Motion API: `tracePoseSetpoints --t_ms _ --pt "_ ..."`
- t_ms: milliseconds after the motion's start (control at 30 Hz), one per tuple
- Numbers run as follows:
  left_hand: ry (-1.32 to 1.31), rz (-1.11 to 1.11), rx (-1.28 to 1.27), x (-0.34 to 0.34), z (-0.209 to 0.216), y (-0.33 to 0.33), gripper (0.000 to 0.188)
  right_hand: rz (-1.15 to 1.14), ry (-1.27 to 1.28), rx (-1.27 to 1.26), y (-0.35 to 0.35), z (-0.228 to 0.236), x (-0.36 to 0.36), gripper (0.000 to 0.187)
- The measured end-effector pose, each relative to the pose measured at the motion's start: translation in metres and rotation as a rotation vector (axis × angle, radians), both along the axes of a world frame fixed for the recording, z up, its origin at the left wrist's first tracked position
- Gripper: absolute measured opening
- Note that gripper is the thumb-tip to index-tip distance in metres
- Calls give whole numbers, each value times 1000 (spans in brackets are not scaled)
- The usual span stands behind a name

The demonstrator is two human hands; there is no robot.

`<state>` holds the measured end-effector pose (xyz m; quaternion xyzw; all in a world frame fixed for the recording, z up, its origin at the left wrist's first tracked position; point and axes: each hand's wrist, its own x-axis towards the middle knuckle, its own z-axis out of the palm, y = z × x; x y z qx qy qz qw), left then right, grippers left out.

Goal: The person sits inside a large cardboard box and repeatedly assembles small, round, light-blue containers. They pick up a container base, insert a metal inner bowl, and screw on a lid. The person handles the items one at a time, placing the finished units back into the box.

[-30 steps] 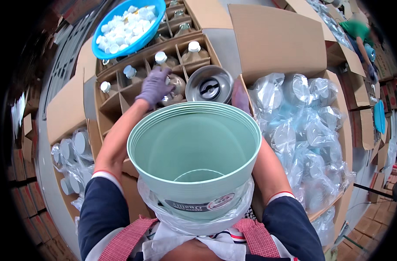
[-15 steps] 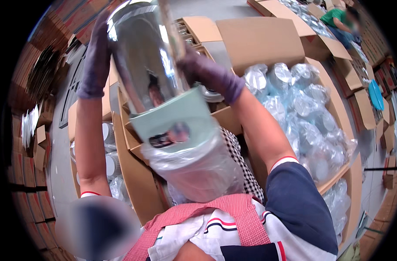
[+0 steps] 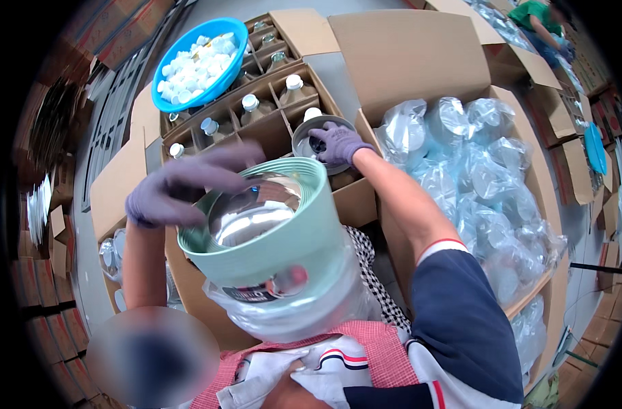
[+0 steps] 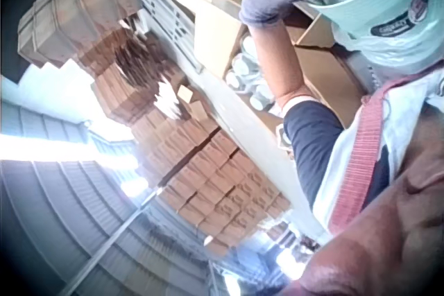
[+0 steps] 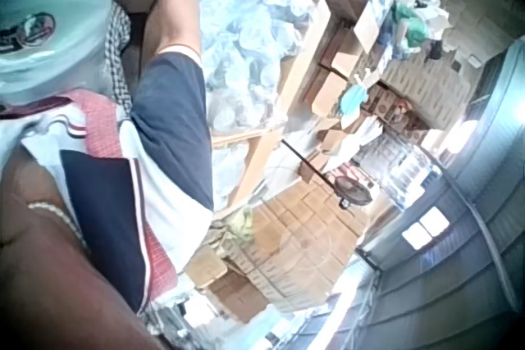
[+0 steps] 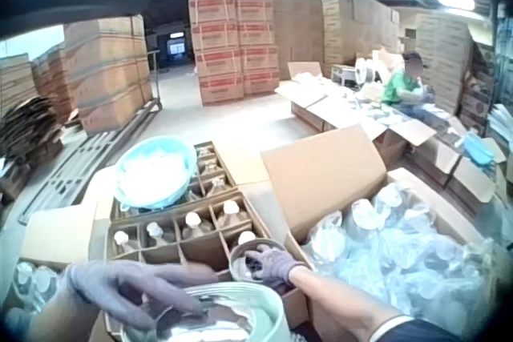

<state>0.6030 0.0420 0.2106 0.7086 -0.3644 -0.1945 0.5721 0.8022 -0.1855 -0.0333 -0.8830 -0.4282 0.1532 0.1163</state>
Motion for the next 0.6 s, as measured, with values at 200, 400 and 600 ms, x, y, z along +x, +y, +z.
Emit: tracePoseSetpoints --t_ms 200,400,600 --pt "69 1100 37 46 -63 -34 53 -227 151 774 50 142 -53 47" --pt "42 925 -370 -14 -15 6 64 -173 708 1401 -13 225 -68 76" --pt "-421 617 -41 -27 12 -34 70 33 832 1196 -27 211 -113 72"
